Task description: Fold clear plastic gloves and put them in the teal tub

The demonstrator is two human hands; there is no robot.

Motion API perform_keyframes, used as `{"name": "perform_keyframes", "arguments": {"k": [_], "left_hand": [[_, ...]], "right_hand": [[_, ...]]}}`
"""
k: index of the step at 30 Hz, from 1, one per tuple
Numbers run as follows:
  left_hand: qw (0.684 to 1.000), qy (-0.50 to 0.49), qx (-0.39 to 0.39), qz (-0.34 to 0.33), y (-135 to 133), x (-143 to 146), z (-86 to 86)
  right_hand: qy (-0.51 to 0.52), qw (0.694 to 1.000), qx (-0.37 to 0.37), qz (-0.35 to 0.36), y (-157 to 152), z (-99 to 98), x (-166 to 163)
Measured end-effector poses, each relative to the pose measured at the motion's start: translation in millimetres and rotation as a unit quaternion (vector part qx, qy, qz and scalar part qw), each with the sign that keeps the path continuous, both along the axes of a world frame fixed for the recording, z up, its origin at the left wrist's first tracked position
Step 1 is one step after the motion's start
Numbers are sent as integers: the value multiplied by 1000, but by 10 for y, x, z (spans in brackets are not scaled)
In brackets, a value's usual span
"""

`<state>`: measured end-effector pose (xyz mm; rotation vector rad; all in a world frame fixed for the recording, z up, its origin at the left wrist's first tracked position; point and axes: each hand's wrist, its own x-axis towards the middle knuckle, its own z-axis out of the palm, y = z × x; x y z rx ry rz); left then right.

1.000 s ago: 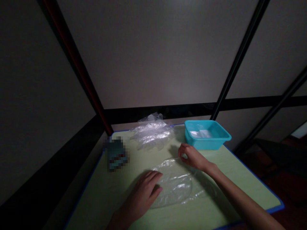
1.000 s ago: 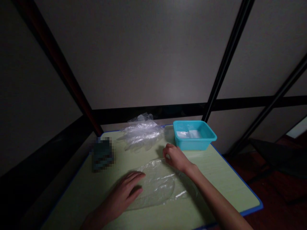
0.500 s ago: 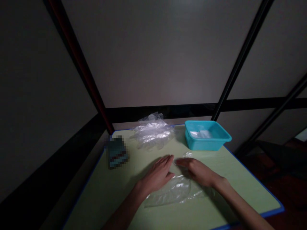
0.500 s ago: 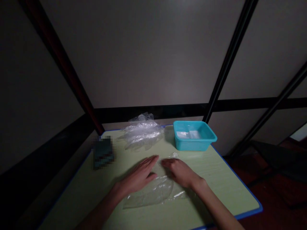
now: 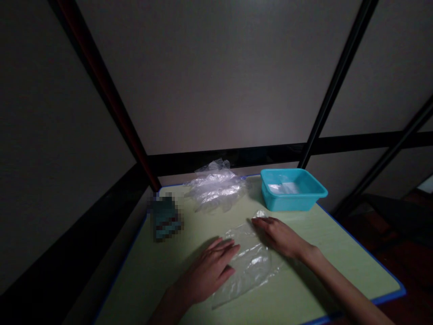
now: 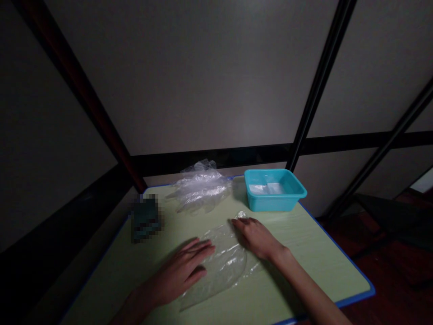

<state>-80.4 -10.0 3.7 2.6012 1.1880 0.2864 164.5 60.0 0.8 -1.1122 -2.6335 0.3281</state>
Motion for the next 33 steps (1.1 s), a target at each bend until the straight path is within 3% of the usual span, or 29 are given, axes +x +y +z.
{"name": "perform_keyframes", "arguments": {"k": [5, 12, 14, 19, 25, 29, 33], "left_hand": [[1000, 20, 1, -12, -167, 17, 59], [995, 25, -53, -86, -387, 399, 225], [995, 24, -44, -89, -370, 411, 178], [998, 44, 23, 24, -118, 184, -62], [997, 68, 30, 7, 117, 130, -234], [1000, 2, -17, 9, 124, 122, -200], [971, -202, -106, 65, 149, -16, -104]], "right_hand": [[-8, 998, 0, 60, 83, 46, -310], [12, 983, -36, 178, 100, 128, -589], [36, 983, -46, 173, 98, 165, -518], [15, 990, -35, 138, -10, 180, -186], [-62, 988, -23, 139, -163, -137, -56], [-30, 987, -21, 154, -166, -159, -43], [-2, 983, 25, 181, -272, 30, 110]]}}
